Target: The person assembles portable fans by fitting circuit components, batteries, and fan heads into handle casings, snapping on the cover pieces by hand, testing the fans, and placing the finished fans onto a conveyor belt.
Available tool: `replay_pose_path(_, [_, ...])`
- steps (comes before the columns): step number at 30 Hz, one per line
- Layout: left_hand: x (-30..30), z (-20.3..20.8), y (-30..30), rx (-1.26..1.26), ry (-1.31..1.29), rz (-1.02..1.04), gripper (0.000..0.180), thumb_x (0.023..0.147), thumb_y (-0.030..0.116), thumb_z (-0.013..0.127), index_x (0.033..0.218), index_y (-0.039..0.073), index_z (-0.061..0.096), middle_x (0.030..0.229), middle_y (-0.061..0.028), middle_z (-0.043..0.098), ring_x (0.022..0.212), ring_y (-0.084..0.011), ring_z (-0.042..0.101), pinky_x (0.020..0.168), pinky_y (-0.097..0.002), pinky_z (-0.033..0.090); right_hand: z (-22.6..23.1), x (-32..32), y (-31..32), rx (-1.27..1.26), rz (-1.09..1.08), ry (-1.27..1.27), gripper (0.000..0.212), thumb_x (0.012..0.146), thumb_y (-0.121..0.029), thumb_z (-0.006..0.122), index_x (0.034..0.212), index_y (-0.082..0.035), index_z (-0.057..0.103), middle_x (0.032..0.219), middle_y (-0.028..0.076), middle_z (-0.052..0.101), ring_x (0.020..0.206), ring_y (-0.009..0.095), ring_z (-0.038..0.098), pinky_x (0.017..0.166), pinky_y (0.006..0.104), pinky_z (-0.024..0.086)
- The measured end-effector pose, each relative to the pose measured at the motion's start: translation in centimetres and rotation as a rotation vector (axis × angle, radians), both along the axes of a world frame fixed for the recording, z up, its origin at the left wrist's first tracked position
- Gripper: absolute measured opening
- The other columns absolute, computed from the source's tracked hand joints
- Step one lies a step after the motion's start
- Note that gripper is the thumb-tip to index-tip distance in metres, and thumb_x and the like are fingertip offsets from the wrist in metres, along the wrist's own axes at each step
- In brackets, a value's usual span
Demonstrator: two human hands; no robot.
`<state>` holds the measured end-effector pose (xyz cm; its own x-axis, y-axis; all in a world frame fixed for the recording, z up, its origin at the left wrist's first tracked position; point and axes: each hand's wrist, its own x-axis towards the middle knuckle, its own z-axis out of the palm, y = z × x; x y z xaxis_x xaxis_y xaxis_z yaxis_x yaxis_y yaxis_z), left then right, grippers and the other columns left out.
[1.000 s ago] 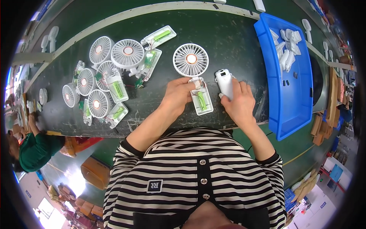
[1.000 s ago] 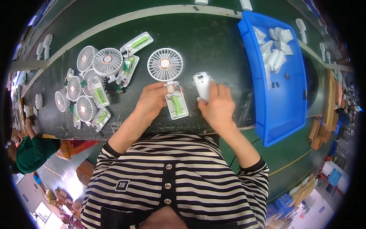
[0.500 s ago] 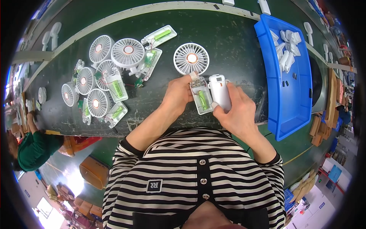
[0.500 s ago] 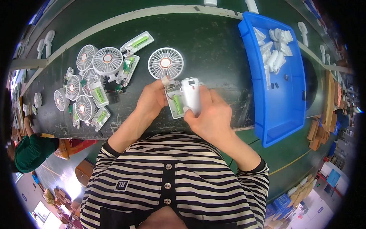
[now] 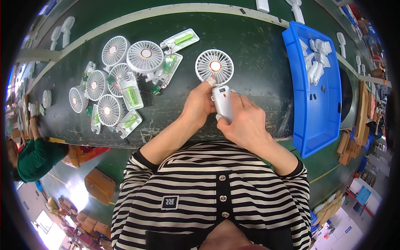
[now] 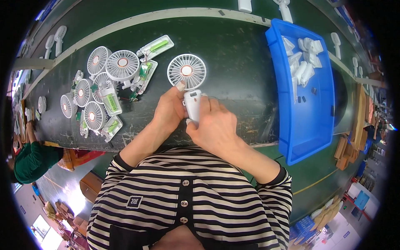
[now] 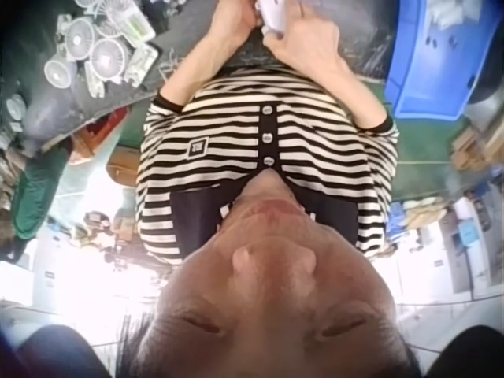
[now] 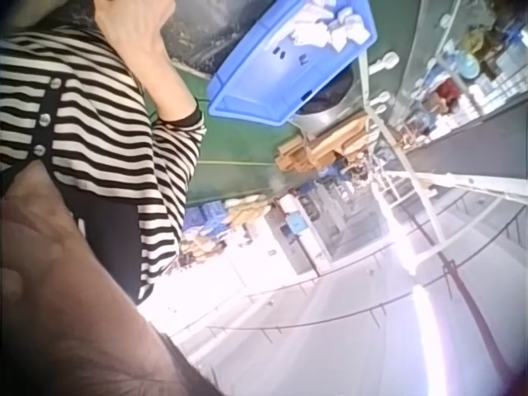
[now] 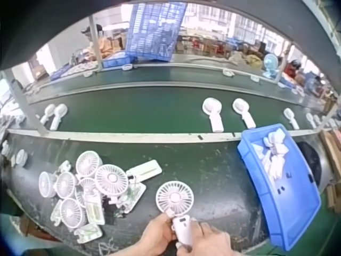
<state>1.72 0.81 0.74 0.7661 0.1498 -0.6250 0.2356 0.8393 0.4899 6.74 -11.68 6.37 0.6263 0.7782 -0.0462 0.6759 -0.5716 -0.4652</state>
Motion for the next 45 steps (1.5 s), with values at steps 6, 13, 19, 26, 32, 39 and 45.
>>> replay_pose_path(6, [0.0, -0.1, 0.0, -0.019, 0.005, 0.034, 0.037, 0.086, 0.033, 0.050, 0.102, 0.000, 0.053, 0.093, -0.0103, 0.057, 0.082, -0.0203, 0.057, 0.073, -0.0351, 0.047, -0.4, 0.0, 0.2, -0.003, 0.010, -0.036, 0.050, 0.060, -0.016, 0.064, 0.102, 0.007, 0.050, 0.081, 0.019, 0.057, 0.068, 0.034, 0.059, 0.060, 0.0402, 0.049])
replay_pose_path(13, [-0.1, -0.9, -0.2, 0.103, 0.017, -0.082, 0.033, 0.085, 0.027, 0.053, 0.100, -0.003, 0.054, 0.095, -0.0103, 0.059, 0.083, -0.0195, 0.059, 0.071, -0.0333, 0.048, -1.1, 0.1, 0.1, 0.018, 0.063, -0.081, 0.048, 0.058, -0.015, 0.063, 0.097, 0.009, 0.049, 0.077, 0.017, 0.054, 0.064, 0.031, 0.058, 0.051, 0.0398, 0.048])
replay_pose_path(19, [0.1, -0.6, -0.2, -0.021, 0.025, 0.029, 0.031, 0.079, 0.023, 0.061, 0.095, -0.003, 0.058, 0.090, -0.0105, 0.059, 0.077, -0.0174, 0.059, 0.068, -0.0303, 0.048, -1.2, 0.1, 0.2, -0.028, 0.080, -0.110, 0.050, 0.059, -0.016, 0.062, 0.098, 0.011, 0.049, 0.076, 0.017, 0.054, 0.064, 0.030, 0.058, 0.050, 0.0388, 0.049])
replay_pose_path(26, [0.4, -0.6, -0.6, 0.121, 0.069, -0.012, 0.029, 0.079, 0.016, 0.062, 0.098, -0.006, 0.057, 0.091, -0.0115, 0.060, 0.079, -0.0189, 0.060, 0.069, -0.0303, 0.050, -1.1, 0.1, -0.5, -0.012, 0.080, -0.118, 0.053, 0.061, -0.020, 0.068, 0.101, 0.007, 0.049, 0.077, 0.016, 0.055, 0.063, 0.031, 0.058, 0.051, 0.0389, 0.047])
replay_pose_path(32, [0.5, -0.1, -0.6, 0.138, 0.099, -0.017, 0.021, 0.080, 0.014, 0.060, 0.092, -0.003, 0.060, 0.086, -0.0091, 0.061, 0.074, -0.0169, 0.060, 0.066, -0.0293, 0.049, -0.8, -0.6, -2.0, -0.104, 0.084, -0.073, 0.062, 0.061, -0.026, 0.072, 0.108, 0.006, 0.047, 0.074, 0.015, 0.057, 0.061, 0.030, 0.059, 0.048, 0.0376, 0.046])
replay_pose_path(39, [0.2, -0.6, -0.3, 0.111, 0.057, -0.018, 0.028, 0.080, 0.016, 0.061, 0.098, -0.005, 0.057, 0.090, -0.0105, 0.061, 0.079, -0.0193, 0.060, 0.070, -0.0305, 0.049, -1.4, -0.1, -2.5, 0.189, -0.032, 0.091, 0.056, 0.063, -0.026, 0.074, 0.105, 0.003, 0.051, 0.070, 0.012, 0.060, 0.058, 0.024, 0.059, 0.050, 0.0329, 0.047])
replay_pose_path(45, [-0.1, -0.2, -0.2, 0.132, -0.050, -0.031, 0.028, 0.083, 0.014, 0.056, 0.103, -0.007, 0.054, 0.097, -0.0153, 0.061, 0.090, -0.0224, 0.059, 0.082, -0.0346, 0.047, -3.6, 2.2, -2.5, 0.137, -0.345, 1.129, 0.033, 0.077, -0.026, 0.066, 0.093, 0.002, 0.058, 0.076, 0.006, 0.063, 0.066, 0.010, 0.058, 0.053, 0.0234, 0.047])
